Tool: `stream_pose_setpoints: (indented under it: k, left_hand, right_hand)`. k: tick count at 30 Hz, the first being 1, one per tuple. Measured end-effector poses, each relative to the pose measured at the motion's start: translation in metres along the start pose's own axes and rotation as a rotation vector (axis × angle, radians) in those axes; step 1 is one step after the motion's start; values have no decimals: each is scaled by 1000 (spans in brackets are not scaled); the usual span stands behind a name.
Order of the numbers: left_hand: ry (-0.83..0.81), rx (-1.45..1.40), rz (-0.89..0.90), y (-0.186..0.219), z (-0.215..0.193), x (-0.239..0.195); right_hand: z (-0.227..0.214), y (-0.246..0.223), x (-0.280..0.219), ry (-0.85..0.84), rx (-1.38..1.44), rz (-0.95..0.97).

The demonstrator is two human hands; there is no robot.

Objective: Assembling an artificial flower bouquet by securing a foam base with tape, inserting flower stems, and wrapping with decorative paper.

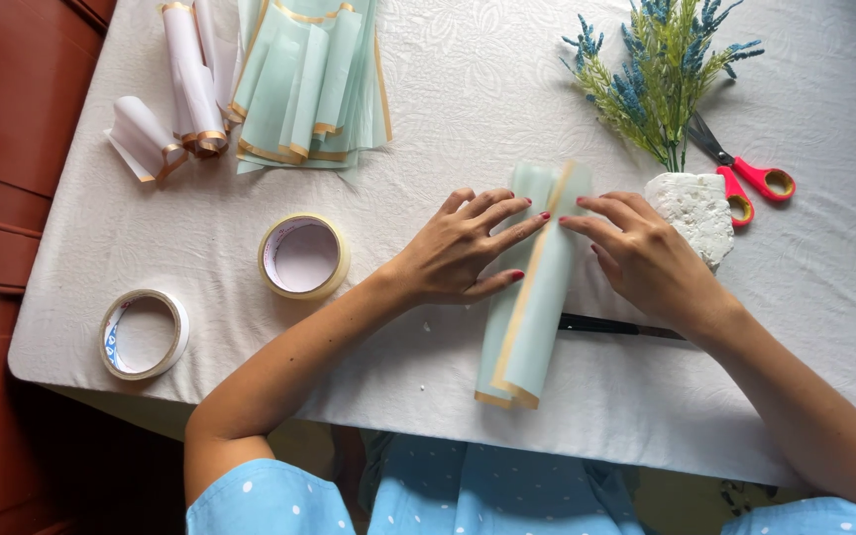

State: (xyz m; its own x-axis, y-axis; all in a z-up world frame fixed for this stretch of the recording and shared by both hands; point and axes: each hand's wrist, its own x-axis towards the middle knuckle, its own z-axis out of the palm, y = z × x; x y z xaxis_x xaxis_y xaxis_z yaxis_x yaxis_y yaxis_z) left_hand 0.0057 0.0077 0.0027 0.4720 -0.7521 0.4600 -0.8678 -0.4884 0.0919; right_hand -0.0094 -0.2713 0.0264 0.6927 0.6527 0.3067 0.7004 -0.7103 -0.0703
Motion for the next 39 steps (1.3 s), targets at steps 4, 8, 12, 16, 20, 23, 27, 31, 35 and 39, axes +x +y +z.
stream_pose_setpoints:
  k: [4,8,12,16,20,23,27,31,35,39]
  left_hand:
    - [-60,48,-62,-11,5,1]
    - [-136,192,-161,-20,-15,24]
    - [150,484,-82,-26,-31,59]
    - [320,427,-53,-5,-55,83]
    - [-59,212,-303,-3,-8,44]
    - [-218,35,-284,-14,7,20]
    - [-133,8,-84,-26,16,24]
    - [-46,78,27,-42,12,33]
    - [185,169,66,-21,9,31]
    - [179,24,134,12,6,19]
  right_hand:
    - [4,-4,2,-5,-114,-70]
    - [11,-22,1,99,-271,-123]
    - [4,-48,6,267,-316,-102]
    - [20,-58,14,235,-326,0]
    - [3,-33,15,-138,352,191]
    - [-32,-12,11,-14,485,222]
    - [-43,-6,-3,-13,402,80]
    - [-24,-5,-13,-143,419,-16]
    - [-11,-8,-16,-103,365,-10]
    - [-28,-9,-2,31,448,42]
